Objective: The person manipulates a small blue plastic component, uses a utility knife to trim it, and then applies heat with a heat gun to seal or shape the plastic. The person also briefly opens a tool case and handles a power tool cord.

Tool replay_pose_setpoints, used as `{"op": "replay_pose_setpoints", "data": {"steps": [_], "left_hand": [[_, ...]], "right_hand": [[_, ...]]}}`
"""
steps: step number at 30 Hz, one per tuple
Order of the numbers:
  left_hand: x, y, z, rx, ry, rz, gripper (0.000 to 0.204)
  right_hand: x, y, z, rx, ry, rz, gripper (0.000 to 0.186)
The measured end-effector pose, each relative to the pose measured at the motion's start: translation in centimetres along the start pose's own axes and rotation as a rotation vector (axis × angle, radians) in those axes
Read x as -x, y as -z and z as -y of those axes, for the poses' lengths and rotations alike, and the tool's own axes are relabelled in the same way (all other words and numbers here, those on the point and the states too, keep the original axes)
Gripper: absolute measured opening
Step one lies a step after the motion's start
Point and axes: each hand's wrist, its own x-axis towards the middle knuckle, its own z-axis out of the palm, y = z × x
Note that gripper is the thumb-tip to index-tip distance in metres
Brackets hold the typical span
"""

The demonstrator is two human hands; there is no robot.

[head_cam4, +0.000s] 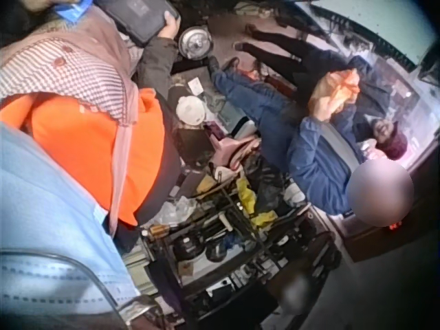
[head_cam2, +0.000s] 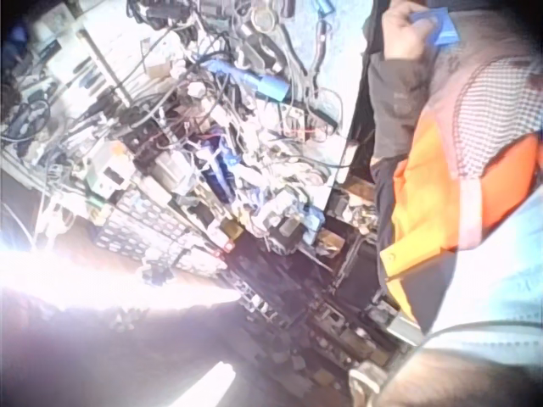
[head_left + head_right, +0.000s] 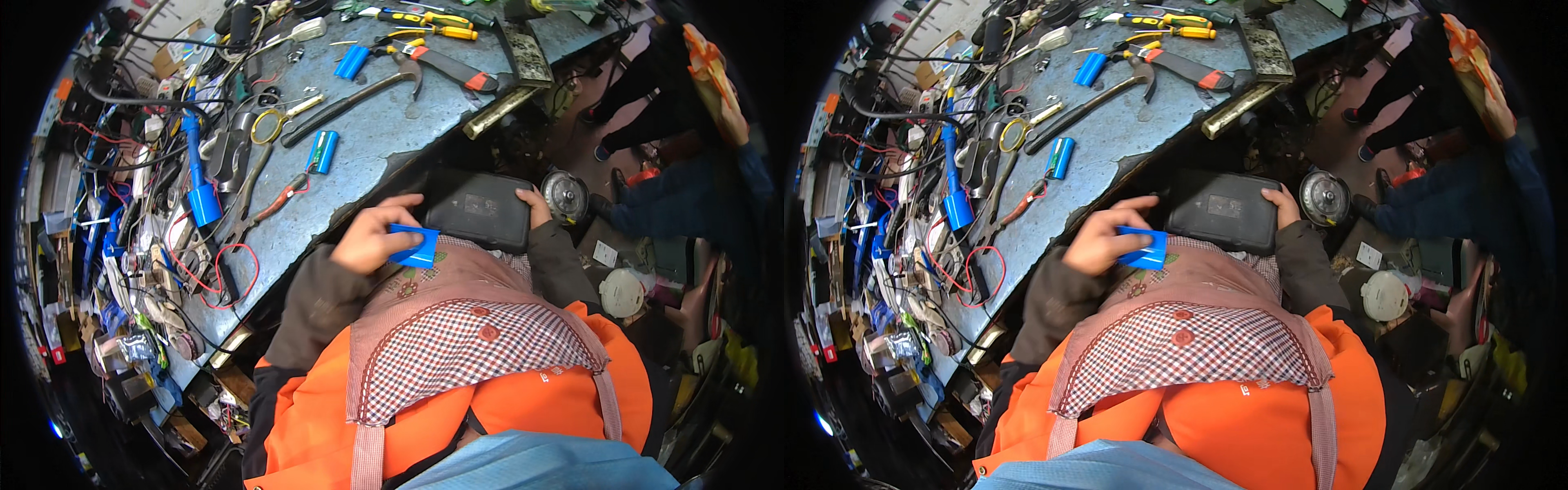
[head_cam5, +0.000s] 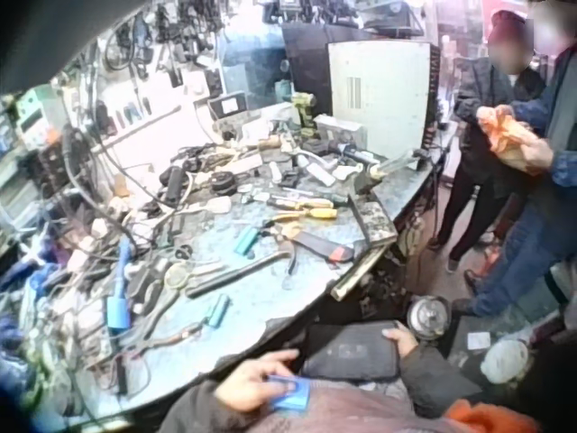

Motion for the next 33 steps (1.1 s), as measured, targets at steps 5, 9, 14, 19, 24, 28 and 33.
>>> {"op": "replay_pose_setpoints", "data": {"steps": [5, 9, 14, 19, 24, 28, 33], "left_hand": [[-5.9, 0.1, 14.6, 0.818, 0.42, -0.204, 0.068], [-6.7, 0.6, 15.9, 0.915, 0.405, -0.106, 0.062], [-5.1, 0.7, 16.2, 0.989, 0.425, -0.065, 0.084], [-5.3, 1.4, 17.2, 1.211, 0.301, -0.135, 0.049], [-6.4, 0.5, 15.5, 0.769, 0.32, -0.384, 0.027], [-7.6, -0.8, 12.9, 0.257, 0.105, -0.148, 0.015], [-8.9, -1.0, 7.4, 0.098, -0.007, 0.235, 0.02]], "right_hand": [[0.4, -1.4, 1.0, 0.167, 0.092, -0.227, 0.067], [-2.8, 2.2, -0.3, 0.128, 0.186, -0.225, 0.058], [3.8, -2.6, 2.5, 0.381, 0.275, -0.1, 0.034], [10.3, -2.4, 4.7, 0.253, 0.412, 0.204, 0.018], [14.2, -2.2, 4.8, 0.266, 0.197, 0.638, 0.031], [13.1, -1.2, 5.1, 0.229, 0.107, 0.771, 0.027], [12.0, -2.7, 6.2, 0.452, -0.022, 0.679, 0.025]]}}
